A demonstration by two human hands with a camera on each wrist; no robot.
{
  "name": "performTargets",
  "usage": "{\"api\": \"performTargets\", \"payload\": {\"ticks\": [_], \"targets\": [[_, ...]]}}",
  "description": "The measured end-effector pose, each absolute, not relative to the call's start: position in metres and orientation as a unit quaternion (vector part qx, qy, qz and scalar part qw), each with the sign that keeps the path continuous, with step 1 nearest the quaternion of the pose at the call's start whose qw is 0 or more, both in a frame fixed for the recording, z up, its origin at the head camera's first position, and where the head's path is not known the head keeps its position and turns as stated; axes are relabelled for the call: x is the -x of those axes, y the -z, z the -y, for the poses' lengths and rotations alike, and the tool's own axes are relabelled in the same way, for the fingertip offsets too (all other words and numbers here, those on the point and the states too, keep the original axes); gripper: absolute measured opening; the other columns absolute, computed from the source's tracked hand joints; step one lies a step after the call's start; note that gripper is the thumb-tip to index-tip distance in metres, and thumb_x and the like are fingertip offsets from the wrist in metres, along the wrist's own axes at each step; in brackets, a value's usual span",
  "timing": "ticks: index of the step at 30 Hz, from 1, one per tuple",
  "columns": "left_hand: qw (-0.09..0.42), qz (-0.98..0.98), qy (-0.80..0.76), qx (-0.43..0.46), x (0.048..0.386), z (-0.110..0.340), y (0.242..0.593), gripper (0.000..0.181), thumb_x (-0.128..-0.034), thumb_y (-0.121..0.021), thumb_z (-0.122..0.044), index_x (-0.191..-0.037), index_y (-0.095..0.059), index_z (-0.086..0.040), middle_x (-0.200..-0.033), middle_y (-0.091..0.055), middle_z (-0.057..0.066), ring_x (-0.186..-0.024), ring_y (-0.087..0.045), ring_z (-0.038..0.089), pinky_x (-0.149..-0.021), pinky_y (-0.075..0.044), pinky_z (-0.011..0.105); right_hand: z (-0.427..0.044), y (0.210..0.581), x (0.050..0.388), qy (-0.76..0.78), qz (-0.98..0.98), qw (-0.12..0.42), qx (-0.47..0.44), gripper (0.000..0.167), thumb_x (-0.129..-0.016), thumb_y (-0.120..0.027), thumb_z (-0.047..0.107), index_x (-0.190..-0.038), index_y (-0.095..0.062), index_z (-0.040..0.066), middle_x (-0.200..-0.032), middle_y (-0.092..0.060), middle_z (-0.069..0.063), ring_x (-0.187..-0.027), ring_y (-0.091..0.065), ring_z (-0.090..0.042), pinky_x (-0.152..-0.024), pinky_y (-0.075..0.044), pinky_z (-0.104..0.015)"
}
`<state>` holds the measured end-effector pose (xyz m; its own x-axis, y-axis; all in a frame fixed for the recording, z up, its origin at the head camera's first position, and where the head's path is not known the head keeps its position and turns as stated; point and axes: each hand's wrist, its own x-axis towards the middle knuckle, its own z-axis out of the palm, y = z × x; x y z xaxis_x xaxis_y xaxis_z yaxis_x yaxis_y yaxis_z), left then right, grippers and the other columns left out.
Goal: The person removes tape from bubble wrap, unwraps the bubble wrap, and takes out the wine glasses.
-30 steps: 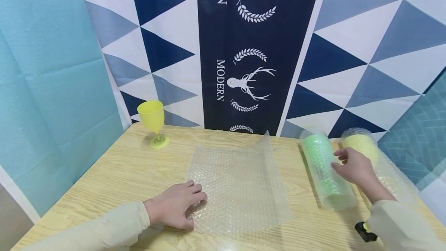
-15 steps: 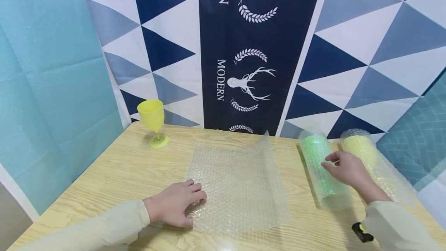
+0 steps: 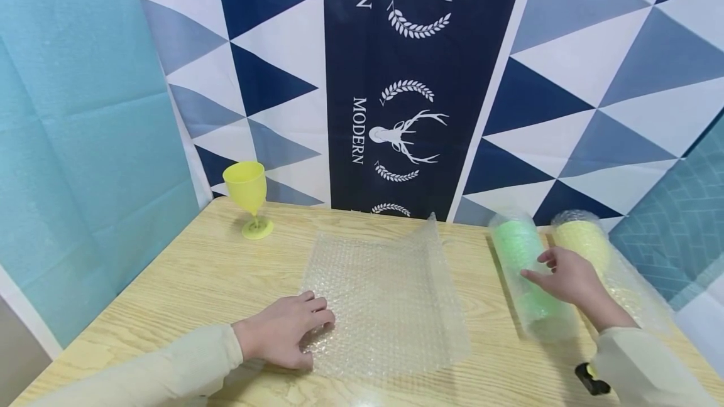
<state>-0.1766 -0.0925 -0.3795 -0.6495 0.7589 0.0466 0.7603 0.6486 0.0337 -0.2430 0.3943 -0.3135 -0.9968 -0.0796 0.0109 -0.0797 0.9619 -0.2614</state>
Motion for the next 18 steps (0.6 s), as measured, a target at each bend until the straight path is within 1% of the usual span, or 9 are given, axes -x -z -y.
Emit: {"api": "performTargets", "payload": {"ticks": [6, 11, 16, 18], "targets": [[0.015, 0.908, 0.027, 0.418, 0.176, 0.093, 0.38, 0.04, -0.0671, -0.069, -0.039, -0.102, -0.056, -0.025, -0.084, -0.042, -0.014, -0.075, -0.034, 0.004, -0.06, -0.028, 0.012, -0.396, 0.316, 0.24, -0.129, 0.991, -0.001, -0.026, 0.076, -0.083, -0.07, 0.046, -0.11, -0.046, -0.022, -0.102, -0.055, -0.042, -0.09, -0.056, -0.05, -0.07, -0.051, -0.05], [0.014, 0.908, 0.029, 0.417, 0.177, 0.093, 0.38, 0.04, -0.0671, -0.069, -0.039, -0.103, -0.056, -0.026, -0.084, -0.043, -0.014, -0.075, -0.034, 0.004, -0.06, -0.028, 0.012, -0.399, 0.32, 0.24, -0.13, 0.991, -0.003, -0.012, 0.089, -0.08, -0.072, 0.05, -0.112, -0.04, -0.027, -0.109, -0.049, -0.048, -0.093, -0.054, -0.056, -0.071, -0.05, -0.053], [0.015, 0.908, 0.03, 0.417, 0.176, 0.093, 0.38, 0.041, -0.0671, -0.069, -0.039, -0.104, -0.057, -0.025, -0.084, -0.043, -0.014, -0.075, -0.034, 0.004, -0.06, -0.028, 0.012, -0.4, 0.323, 0.24, -0.13, 0.991, -0.018, -0.005, 0.101, -0.079, -0.072, 0.053, -0.119, -0.032, -0.03, -0.115, -0.042, -0.052, -0.097, -0.051, -0.059, -0.073, -0.05, -0.055], [0.016, 0.908, 0.031, 0.417, 0.176, 0.093, 0.38, 0.041, -0.067, -0.069, -0.039, -0.104, -0.057, -0.025, -0.084, -0.043, -0.014, -0.075, -0.034, 0.004, -0.06, -0.028, 0.012, -0.4, 0.324, 0.24, -0.134, 0.991, -0.031, 0.0, 0.104, -0.08, -0.069, 0.056, -0.121, -0.029, -0.03, -0.116, -0.04, -0.052, -0.098, -0.049, -0.06, -0.074, -0.05, -0.056]]}}
